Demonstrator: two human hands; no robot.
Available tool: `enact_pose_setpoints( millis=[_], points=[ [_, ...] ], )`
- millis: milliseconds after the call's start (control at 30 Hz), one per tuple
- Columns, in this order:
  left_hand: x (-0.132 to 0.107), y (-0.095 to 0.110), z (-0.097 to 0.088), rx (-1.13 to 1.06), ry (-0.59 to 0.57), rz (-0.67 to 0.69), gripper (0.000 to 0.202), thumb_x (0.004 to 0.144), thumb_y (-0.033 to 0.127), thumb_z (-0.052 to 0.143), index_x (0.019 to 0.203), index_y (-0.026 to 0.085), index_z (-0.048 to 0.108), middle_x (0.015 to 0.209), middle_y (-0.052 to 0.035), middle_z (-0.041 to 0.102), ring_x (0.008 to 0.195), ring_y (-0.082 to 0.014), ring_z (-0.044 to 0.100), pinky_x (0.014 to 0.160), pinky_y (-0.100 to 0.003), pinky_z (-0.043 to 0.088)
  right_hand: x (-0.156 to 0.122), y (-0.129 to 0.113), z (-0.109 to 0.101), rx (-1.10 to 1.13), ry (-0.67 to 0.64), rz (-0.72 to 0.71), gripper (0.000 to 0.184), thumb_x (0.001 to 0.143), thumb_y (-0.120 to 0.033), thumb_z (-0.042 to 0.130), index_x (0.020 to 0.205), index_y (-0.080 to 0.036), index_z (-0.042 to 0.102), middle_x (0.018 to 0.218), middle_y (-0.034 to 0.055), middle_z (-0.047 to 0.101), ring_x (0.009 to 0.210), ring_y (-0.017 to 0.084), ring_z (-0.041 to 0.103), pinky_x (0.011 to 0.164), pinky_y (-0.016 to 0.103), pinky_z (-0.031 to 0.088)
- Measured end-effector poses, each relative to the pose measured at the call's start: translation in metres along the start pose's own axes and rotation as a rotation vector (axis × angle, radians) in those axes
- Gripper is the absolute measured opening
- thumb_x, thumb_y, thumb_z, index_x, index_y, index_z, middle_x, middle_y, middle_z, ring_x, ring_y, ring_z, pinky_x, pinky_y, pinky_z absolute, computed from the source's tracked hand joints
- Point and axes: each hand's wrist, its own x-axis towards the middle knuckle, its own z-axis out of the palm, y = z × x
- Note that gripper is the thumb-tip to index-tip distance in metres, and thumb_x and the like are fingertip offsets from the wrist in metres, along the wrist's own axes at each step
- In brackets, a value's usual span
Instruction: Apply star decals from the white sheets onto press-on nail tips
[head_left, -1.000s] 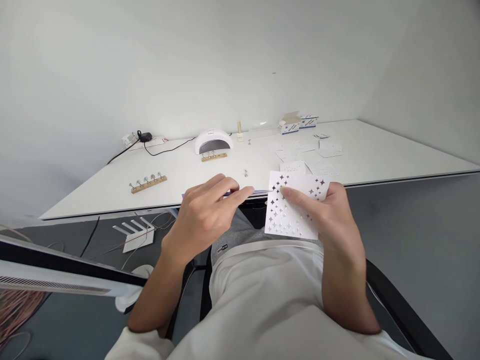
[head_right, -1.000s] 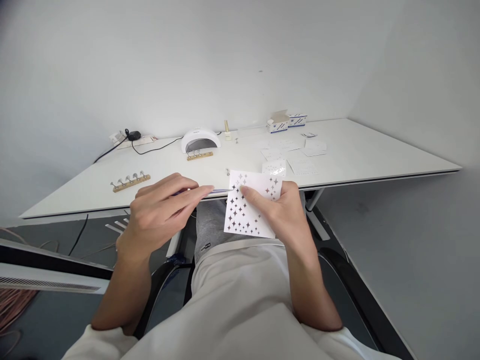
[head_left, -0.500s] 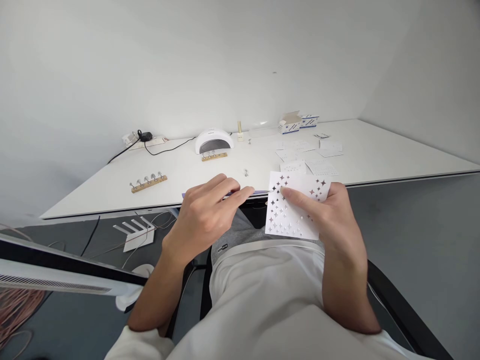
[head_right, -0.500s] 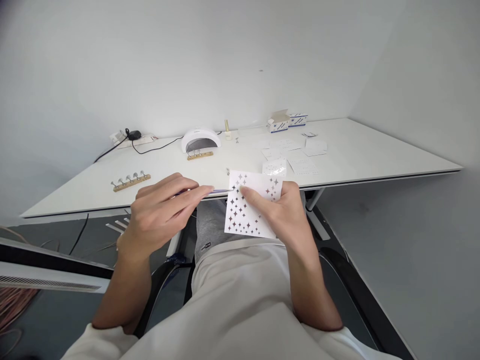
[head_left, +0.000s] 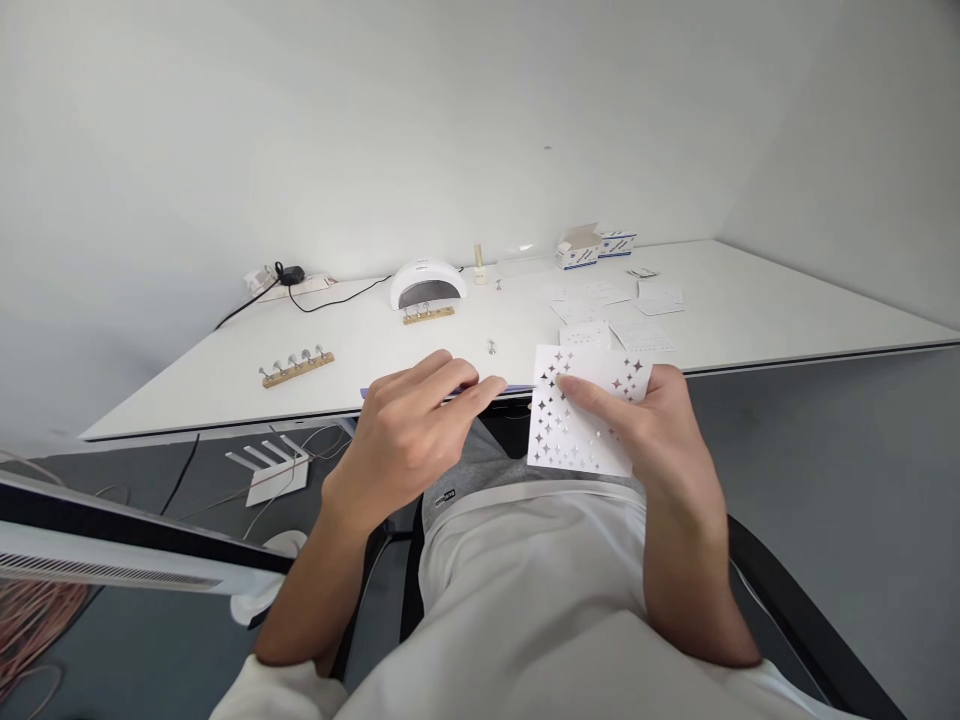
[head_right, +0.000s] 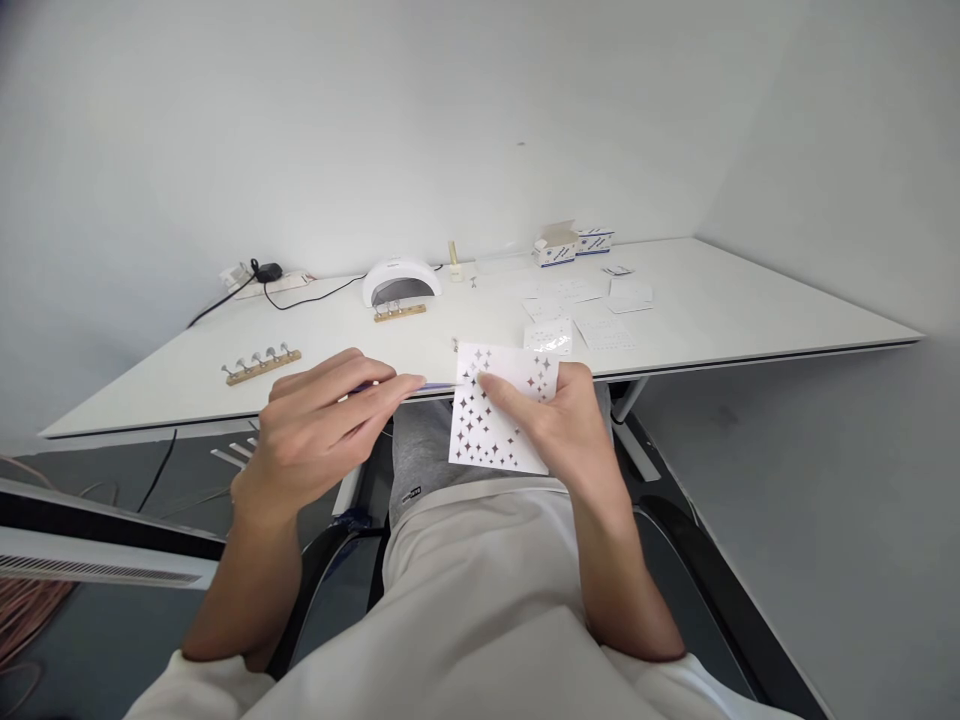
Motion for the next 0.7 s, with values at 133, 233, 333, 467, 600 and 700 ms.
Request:
enact_pose_setpoints(
  millis=[133,233,333,467,600,700],
  points=[
    [-0.0013,0.0017,-0.0017,-0.027,0.012,-0.016,0.027,0.080,-0.003,0.059,0.096,0.019,0.062,0.078,0.0005,0.060,0.065,-0.0088,0.048,0.053,-0.024,0.034,0.0011,-0.0015,-0.0008,0.033,0.029,0.037,0.017,0.066,-0.032,0.083,0.075,-0.022,0.073,0.081,0.0030,0.075,0.074,0.024,0.071,0.054,0.029,0.055],
    [-0.0021,0.0004,-0.0013,-0.012,0.023,-0.021,0.029,0.080,-0.002,0.059,0.099,0.019,0.063,0.077,0.0007,0.058,0.066,-0.0084,0.048,0.054,-0.023,0.035,0.0000,-0.0047,-0.0016,0.045,0.012,0.032,0.015,0.064,-0.028,0.084,0.072,-0.023,0.073,0.080,0.0020,0.075,0.073,0.023,0.070,0.055,0.028,0.054],
    [-0.0021,-0.0011,-0.0006,-0.002,0.023,-0.017,0.029,0.082,-0.001,0.059,0.101,0.020,0.064,0.077,0.0008,0.058,0.065,-0.0080,0.048,0.054,-0.022,0.035,-0.0018,-0.0068,-0.0018,0.042,-0.006,0.020,0.014,0.066,-0.029,0.083,0.068,-0.023,0.071,0.078,0.0018,0.074,0.070,0.022,0.069,0.055,0.029,0.054],
    [-0.0008,-0.0006,-0.0008,-0.005,0.015,-0.013,0.030,0.081,-0.002,0.060,0.102,0.019,0.065,0.077,0.0002,0.059,0.066,-0.0083,0.049,0.054,-0.023,0.035,-0.0032,-0.0066,-0.0018,0.017,-0.018,0.012,0.015,0.065,-0.031,0.084,0.069,-0.023,0.071,0.079,0.0025,0.074,0.073,0.024,0.070,0.056,0.030,0.056],
    [-0.0004,-0.0001,-0.0008,-0.012,0.021,-0.014,0.030,0.081,-0.002,0.059,0.102,0.019,0.066,0.077,-0.0003,0.060,0.066,-0.0084,0.050,0.054,-0.022,0.035,-0.0040,-0.0032,-0.0022,0.025,-0.014,-0.018,0.014,0.067,-0.032,0.083,0.071,-0.025,0.072,0.080,0.0021,0.075,0.073,0.023,0.070,0.055,0.029,0.055],
    [-0.0009,-0.0007,-0.0001,-0.007,0.030,-0.007,0.026,0.083,0.000,0.059,0.100,0.019,0.065,0.077,-0.0001,0.060,0.065,-0.0085,0.050,0.053,-0.022,0.036,-0.0042,-0.0009,-0.0023,0.027,-0.004,-0.035,0.014,0.068,-0.034,0.082,0.072,-0.025,0.072,0.080,0.0031,0.075,0.075,0.024,0.070,0.055,0.030,0.056]
  ],
)
